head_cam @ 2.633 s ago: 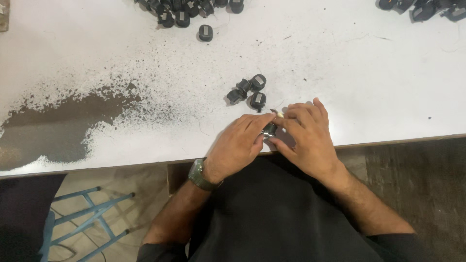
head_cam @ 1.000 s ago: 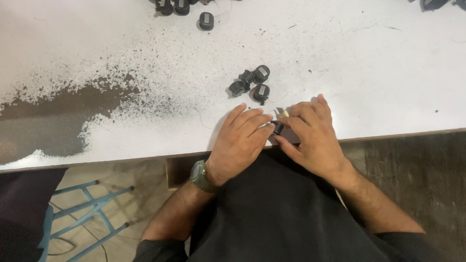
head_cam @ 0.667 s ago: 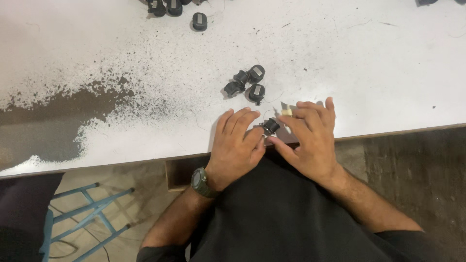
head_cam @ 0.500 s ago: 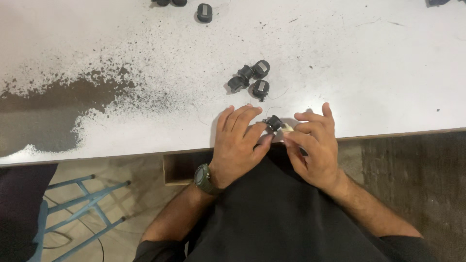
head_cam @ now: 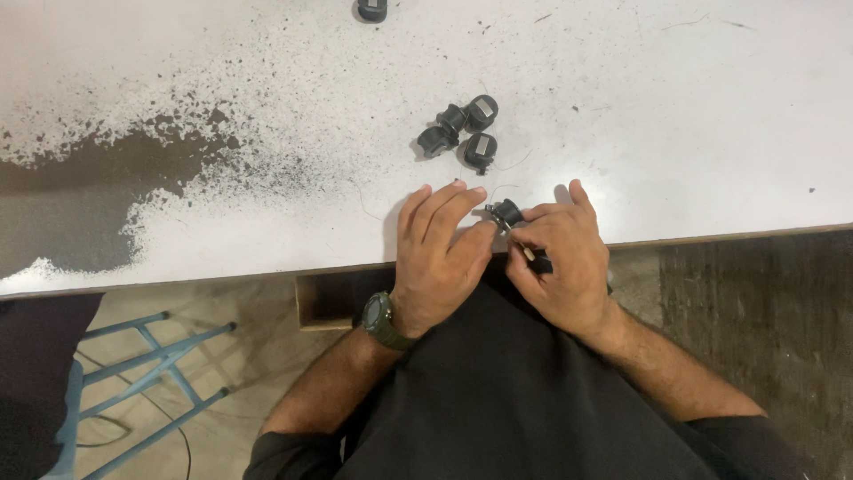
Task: The person sits at a workbench and assembles small black plastic rotor-like components, fitting small inserts into housings one at a time using a small handheld tool. Finished assemblies are set aside on the bench in a growing row while loose parts are drawn from piles on the table.
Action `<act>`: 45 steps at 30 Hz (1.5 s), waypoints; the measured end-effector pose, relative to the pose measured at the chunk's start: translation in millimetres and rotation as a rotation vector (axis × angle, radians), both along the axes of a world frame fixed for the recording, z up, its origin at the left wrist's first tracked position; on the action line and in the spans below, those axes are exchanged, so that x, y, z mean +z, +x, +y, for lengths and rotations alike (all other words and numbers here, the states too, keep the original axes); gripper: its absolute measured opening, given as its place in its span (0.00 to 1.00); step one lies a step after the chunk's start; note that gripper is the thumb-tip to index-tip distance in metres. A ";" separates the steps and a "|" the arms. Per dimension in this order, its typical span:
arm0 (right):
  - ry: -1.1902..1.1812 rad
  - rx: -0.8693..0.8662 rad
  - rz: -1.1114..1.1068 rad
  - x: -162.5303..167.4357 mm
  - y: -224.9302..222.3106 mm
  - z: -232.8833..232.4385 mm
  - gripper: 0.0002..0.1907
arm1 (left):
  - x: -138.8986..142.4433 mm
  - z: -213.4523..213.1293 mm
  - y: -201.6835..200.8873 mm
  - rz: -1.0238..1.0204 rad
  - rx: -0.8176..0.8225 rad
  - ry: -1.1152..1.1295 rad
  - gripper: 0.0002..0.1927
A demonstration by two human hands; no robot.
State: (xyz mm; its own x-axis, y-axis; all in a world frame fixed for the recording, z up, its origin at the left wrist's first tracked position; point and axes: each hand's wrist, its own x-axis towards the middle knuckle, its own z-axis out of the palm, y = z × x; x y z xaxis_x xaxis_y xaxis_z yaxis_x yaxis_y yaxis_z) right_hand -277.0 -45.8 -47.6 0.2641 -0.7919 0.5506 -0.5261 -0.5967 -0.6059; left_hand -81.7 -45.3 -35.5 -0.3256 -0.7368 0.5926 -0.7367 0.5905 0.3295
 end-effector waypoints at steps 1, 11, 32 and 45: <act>0.009 0.010 0.007 -0.2 0.0 -0.5 0.15 | 0.5 -0.2 0.4 -0.030 0.002 -0.018 0.07; 0.019 0.018 -0.022 -0.8 -3.7 -2.9 0.15 | 6.0 -5.4 -4.8 -0.006 -0.001 -0.049 0.08; -0.121 0.049 0.050 -16.8 3.1 -1.5 0.18 | 10.6 -6.7 3.8 0.082 -0.026 0.288 0.09; -0.007 -0.052 0.197 18.9 -25.0 -15.2 0.23 | 25.1 -10.1 3.4 0.145 -0.019 0.266 0.12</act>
